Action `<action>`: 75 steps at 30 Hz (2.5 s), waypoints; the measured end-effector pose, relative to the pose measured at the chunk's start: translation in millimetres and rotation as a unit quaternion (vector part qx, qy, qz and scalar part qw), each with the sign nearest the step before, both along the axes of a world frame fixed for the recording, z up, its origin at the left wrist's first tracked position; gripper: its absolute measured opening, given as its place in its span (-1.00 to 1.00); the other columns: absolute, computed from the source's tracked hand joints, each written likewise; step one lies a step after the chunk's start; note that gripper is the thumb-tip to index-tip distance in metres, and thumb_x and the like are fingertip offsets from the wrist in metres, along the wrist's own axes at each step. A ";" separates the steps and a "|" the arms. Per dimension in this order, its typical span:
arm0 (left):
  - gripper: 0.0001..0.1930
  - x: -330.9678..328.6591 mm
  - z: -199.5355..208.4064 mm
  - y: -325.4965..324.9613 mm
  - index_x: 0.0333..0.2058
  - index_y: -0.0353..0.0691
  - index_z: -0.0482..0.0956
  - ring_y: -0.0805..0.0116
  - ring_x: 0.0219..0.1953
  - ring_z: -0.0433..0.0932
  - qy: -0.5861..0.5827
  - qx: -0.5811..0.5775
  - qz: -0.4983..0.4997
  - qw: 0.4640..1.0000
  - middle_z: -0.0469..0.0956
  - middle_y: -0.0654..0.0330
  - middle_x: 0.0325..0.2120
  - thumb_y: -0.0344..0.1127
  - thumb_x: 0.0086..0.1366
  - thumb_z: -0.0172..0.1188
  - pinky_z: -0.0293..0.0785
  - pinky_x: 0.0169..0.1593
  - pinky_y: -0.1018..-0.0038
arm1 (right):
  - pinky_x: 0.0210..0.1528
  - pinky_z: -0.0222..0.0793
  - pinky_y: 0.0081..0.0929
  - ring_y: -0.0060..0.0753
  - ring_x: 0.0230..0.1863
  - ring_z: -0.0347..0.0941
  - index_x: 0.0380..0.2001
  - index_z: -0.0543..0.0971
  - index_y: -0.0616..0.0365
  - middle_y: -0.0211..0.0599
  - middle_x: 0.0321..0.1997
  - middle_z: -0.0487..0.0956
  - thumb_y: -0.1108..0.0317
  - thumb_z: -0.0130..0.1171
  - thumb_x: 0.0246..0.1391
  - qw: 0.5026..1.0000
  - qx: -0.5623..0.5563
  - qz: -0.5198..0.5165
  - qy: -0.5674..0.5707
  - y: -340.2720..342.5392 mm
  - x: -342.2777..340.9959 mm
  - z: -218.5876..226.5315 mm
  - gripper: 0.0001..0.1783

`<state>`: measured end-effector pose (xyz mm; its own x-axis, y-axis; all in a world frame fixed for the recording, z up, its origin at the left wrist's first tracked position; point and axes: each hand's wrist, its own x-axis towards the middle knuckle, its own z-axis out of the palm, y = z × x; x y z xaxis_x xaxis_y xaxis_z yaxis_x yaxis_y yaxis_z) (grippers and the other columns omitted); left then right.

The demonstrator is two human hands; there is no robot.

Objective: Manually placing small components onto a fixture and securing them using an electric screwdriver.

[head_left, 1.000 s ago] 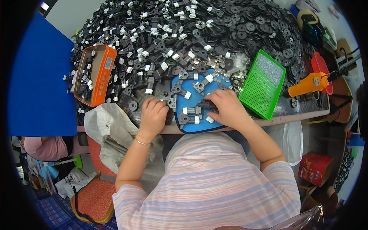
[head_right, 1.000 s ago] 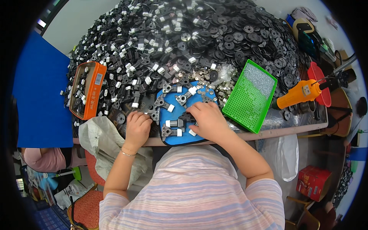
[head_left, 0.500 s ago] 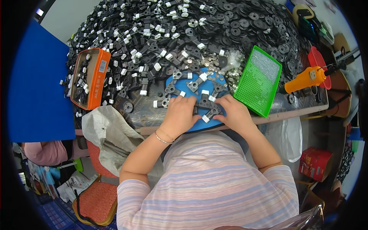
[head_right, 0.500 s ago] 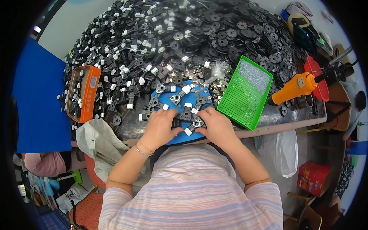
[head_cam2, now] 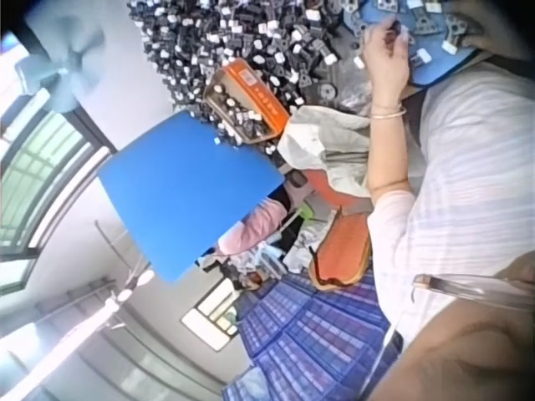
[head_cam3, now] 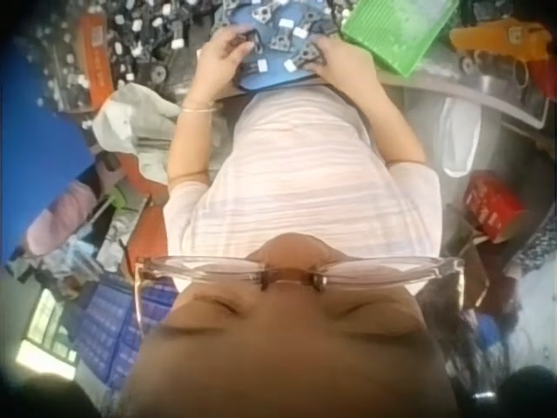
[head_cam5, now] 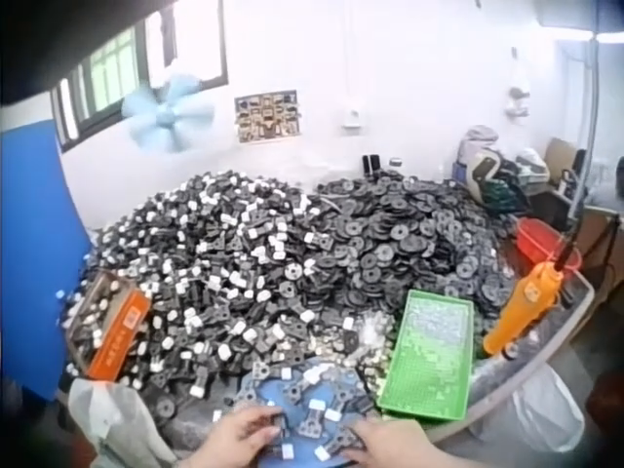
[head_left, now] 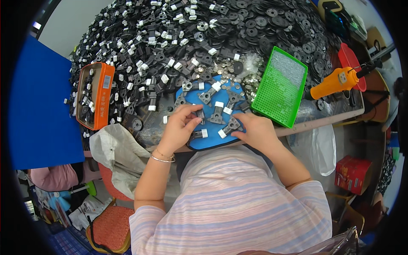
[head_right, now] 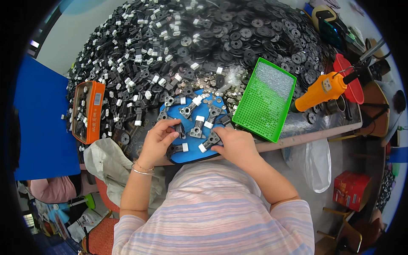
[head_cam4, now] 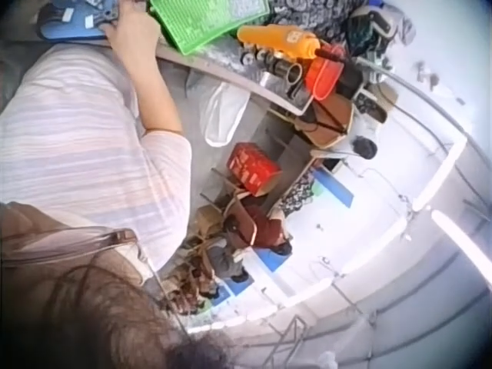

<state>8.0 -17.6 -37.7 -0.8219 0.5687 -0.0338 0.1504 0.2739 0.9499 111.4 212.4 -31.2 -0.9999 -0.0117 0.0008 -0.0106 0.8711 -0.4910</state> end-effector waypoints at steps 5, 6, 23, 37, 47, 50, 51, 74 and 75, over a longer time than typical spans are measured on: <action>-0.65 -1.0 -4.7 -5.6 -0.05 -0.28 0.46 0.45 -0.29 0.49 -0.050 0.000 0.019 0.999 0.40 0.18 -0.19 -0.59 0.15 0.15 0.48 -0.20 0.58 | -0.40 0.40 -0.39 -0.27 -0.46 0.48 -0.12 0.55 0.00 -0.31 -0.45 0.51 0.15 0.38 -0.22 0.999 -0.004 -0.038 0.024 13.8 3.2 8.9 -0.49; -0.66 -1.7 -0.9 -6.9 -0.06 -0.30 0.44 0.44 -0.29 0.49 -0.040 -0.020 0.012 0.999 0.40 0.17 -0.17 -0.60 0.15 0.14 0.48 -0.20 0.57 | -0.30 0.41 -0.37 -0.27 -0.35 0.49 -0.13 0.56 0.02 -0.34 -0.39 0.52 0.18 0.36 -0.20 0.997 0.021 -0.072 -0.011 13.5 -0.5 20.1 -0.52; -0.75 -2.4 9.5 -10.1 -0.20 -0.30 0.44 0.55 -0.54 0.43 0.081 -0.145 0.023 0.986 0.47 0.20 -0.50 -0.53 0.12 0.20 0.40 -0.43 0.59 | -0.36 0.42 -0.38 -0.32 -0.37 0.49 -0.30 0.57 0.06 -0.35 -0.32 0.49 0.29 0.34 -0.23 0.989 0.020 -0.004 0.144 16.0 -22.9 5.0 -0.68; -0.76 15.4 16.0 16.4 -0.24 -0.26 0.50 0.06 -0.19 0.48 0.274 -0.320 -0.039 0.906 0.49 0.07 -0.18 -0.45 0.06 0.21 0.42 -0.13 0.30 | -0.41 0.47 -0.46 -0.33 -0.36 0.49 -0.22 0.54 0.06 -0.30 -0.27 0.38 0.44 0.31 -0.23 0.980 -0.020 -0.045 0.194 13.5 20.6 -40.9 -0.62; -0.52 -4.5 -8.0 43.2 0.05 -0.23 0.39 0.02 0.23 0.21 0.387 -0.276 -0.049 0.878 0.31 0.04 0.14 -0.17 0.18 0.18 0.12 0.22 0.09 | -0.27 0.43 -0.33 -0.25 -0.29 0.49 -0.25 0.57 0.09 -0.30 -0.22 0.53 0.39 0.26 -0.17 0.984 0.025 -0.004 0.176 17.6 25.1 -3.4 -0.69; -0.49 -8.4 -8.2 42.6 0.08 -0.23 0.36 0.02 0.24 0.18 0.344 -0.291 -0.089 0.888 0.29 0.04 0.16 -0.12 0.21 0.14 0.09 0.24 0.09 | -0.25 0.40 -0.30 -0.26 -0.24 0.49 -0.32 0.60 0.08 -0.36 -0.34 0.57 0.37 0.25 -0.16 0.984 0.029 -0.038 0.172 27.6 4.9 11.1 -0.77; -0.49 -7.4 -7.2 40.8 0.08 -0.23 0.36 0.02 0.25 0.18 0.308 -0.290 -0.120 0.898 0.28 0.05 0.17 -0.11 0.22 0.13 0.08 0.24 0.08 | -0.23 0.37 -0.32 -0.27 -0.25 0.48 -0.36 0.61 0.07 -0.37 -0.36 0.57 0.36 0.25 -0.15 0.982 0.060 -0.026 0.177 33.5 -8.0 14.6 -0.81; -0.65 -67.5 -11.3 41.0 -0.14 -0.28 0.49 0.06 -0.02 0.43 0.365 -0.203 0.018 0.908 0.50 0.06 -0.14 -0.27 0.10 0.23 0.30 0.06 0.21 | -0.40 0.35 -0.58 -0.61 -0.49 0.44 -0.41 0.64 0.19 -0.37 -0.50 0.60 0.33 0.25 -0.03 0.968 -0.229 0.028 -0.100 14.8 -156.3 -2.6 -0.84; -0.65 -73.1 -12.4 46.0 -0.16 -0.28 0.50 0.05 -0.07 0.44 0.334 -0.197 0.029 0.921 0.50 0.06 -0.18 -0.31 0.06 0.25 0.32 0.01 0.22 | -0.40 0.35 -0.58 -0.61 -0.49 0.44 -0.41 0.64 0.19 -0.37 -0.50 0.60 0.33 0.25 -0.03 0.968 -0.228 0.030 -0.101 13.2 -164.6 -8.2 -0.84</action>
<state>-65.1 28.4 -50.1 -0.7631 0.5746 0.2960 0.6394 0.6044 0.4752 -53.2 225.6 -39.4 -0.9778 -0.1136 -0.1761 0.0823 0.5647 -0.8212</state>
